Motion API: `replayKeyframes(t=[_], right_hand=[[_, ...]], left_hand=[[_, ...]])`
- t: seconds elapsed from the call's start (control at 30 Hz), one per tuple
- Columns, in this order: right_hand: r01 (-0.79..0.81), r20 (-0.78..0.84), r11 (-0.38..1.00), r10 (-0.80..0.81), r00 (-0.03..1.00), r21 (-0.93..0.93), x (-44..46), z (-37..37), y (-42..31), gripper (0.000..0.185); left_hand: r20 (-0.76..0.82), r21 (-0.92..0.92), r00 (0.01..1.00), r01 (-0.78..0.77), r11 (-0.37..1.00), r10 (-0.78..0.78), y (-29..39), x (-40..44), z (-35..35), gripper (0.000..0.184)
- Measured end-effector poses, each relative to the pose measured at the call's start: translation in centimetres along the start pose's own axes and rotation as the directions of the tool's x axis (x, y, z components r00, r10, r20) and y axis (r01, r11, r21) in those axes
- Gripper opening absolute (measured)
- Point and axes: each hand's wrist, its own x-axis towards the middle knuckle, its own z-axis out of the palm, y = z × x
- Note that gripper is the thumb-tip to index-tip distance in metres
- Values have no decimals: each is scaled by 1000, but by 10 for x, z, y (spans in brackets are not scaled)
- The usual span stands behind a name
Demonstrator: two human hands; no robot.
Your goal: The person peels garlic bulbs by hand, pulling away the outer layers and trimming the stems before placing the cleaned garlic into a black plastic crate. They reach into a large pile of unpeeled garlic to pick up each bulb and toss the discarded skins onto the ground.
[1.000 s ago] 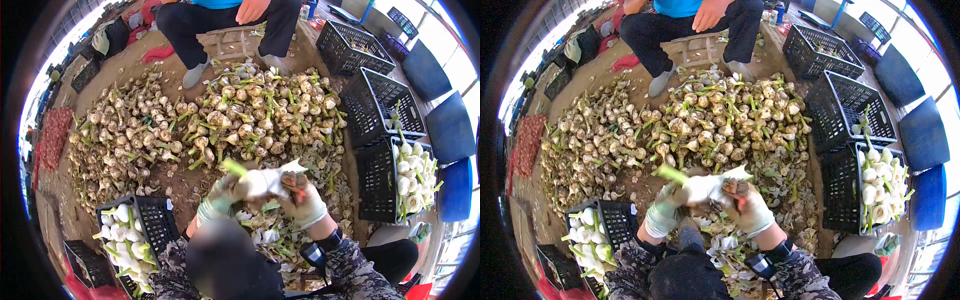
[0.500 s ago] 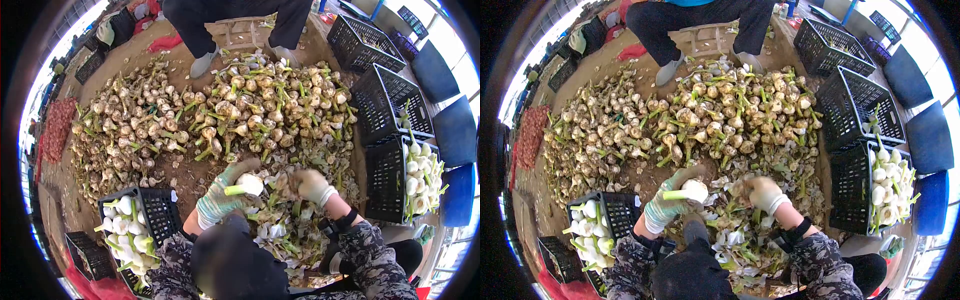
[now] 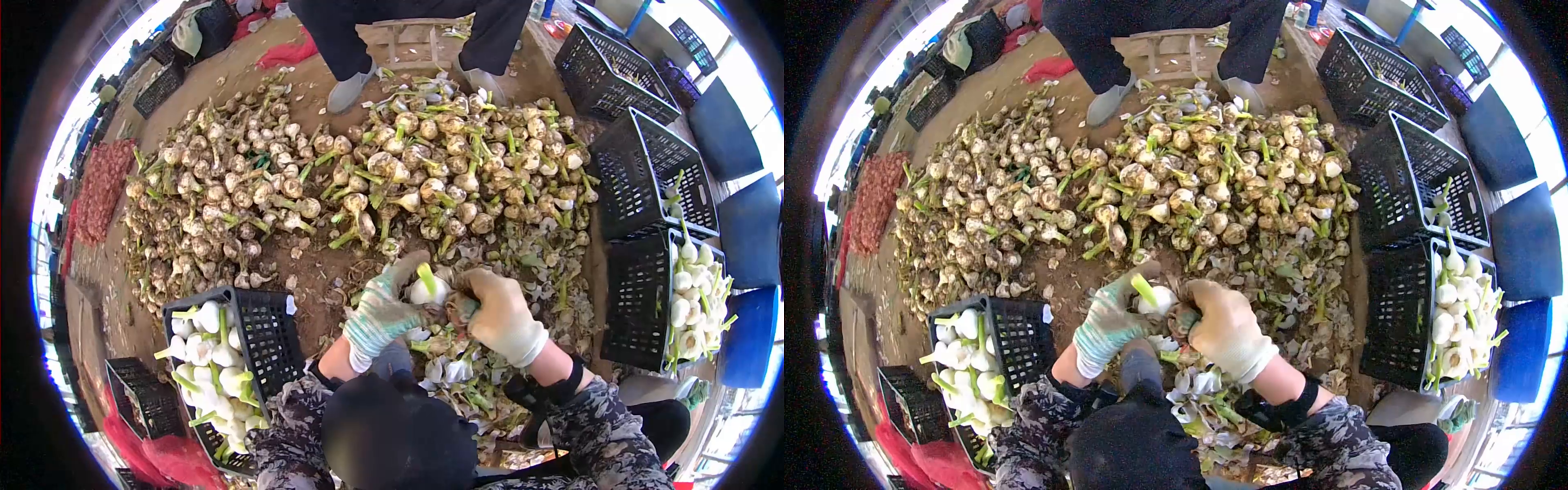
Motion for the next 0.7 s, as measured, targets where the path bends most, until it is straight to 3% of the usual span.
replayKeyframes(t=[0.07, 0.1, 0.2, 0.23, 0.27, 0.3, 0.37, 0.43, 0.47, 0.5, 0.53, 0.6, 0.63, 0.67, 0.7], right_hand=[[58, 28, 977, -53, 998, -207, 2, -2, 1, 28], [56, 27, 976, -51, 998, -210, 5, -1, 7, 28], [-197, -40, 970, 205, 978, 143, 12, 7, 51, 39], [-197, 6, 893, 213, 977, 405, 7, 4, 56, 41], [-201, 58, 744, 214, 975, 637, 2, 4, 60, 42], [-208, 63, 742, 218, 974, 637, 0, 3, 56, 42], [-282, 312, 307, -54, 948, 909, 1, 4, 43, 70], [-408, 351, 418, 210, 913, 811, 6, 15, 22, 29], [-314, 199, 775, 243, 949, 548, 4, 16, 5, 26], [-140, 60, 844, 127, 990, 518, -1, 24, -3, 24], [-229, 133, 810, 186, 973, 540, -3, 23, -26, 27], [-32, -3, 870, 39, 999, 491, -10, 40, -14, 28], [-158, 61, 821, 150, 987, 549, -3, 36, -8, 28], [-286, 131, 750, 260, 957, 596, 2, 29, 0, 27], [-391, 172, 534, 413, 894, 749, 5, 30, 17, 30]], left_hand=[[7, 17, 1000, 3, 1000, -3, -1, -3, -1, 74], [17, 34, 1000, 5, 999, -5, 0, -5, -2, 73], [71, 75, 996, 40, 996, -45, 8, -8, -5, 77], [72, -47, 995, 66, 997, -62, 14, -9, -7, 78], [68, -51, 995, 72, 996, -68, 10, -10, -8, 78], [49, -59, 996, 74, 996, -71, 4, -8, -8, 80], [49, -31, 998, 41, 999, -39, -6, -6, -5, 80], [34, 20, 999, 14, 1000, -15, 0, -5, 5, 78], [14, 69, 1000, -11, 998, 10, 2, -5, 7, 76], [-59, -139, 998, 26, 990, -35, 5, -4, 9, 71], [-132, -343, 988, 29, 939, -79, 14, -2, 13, 67], [-222, -490, 945, 104, 865, -239, 37, -5, 15, 59], [-228, -488, 944, 103, 867, -240, 36, -7, 14, 59], [-156, -600, 961, 92, 795, -229, 33, -11, 14, 58], [-86, -701, 976, 85, 708, -202, 30, -12, 14, 56]])
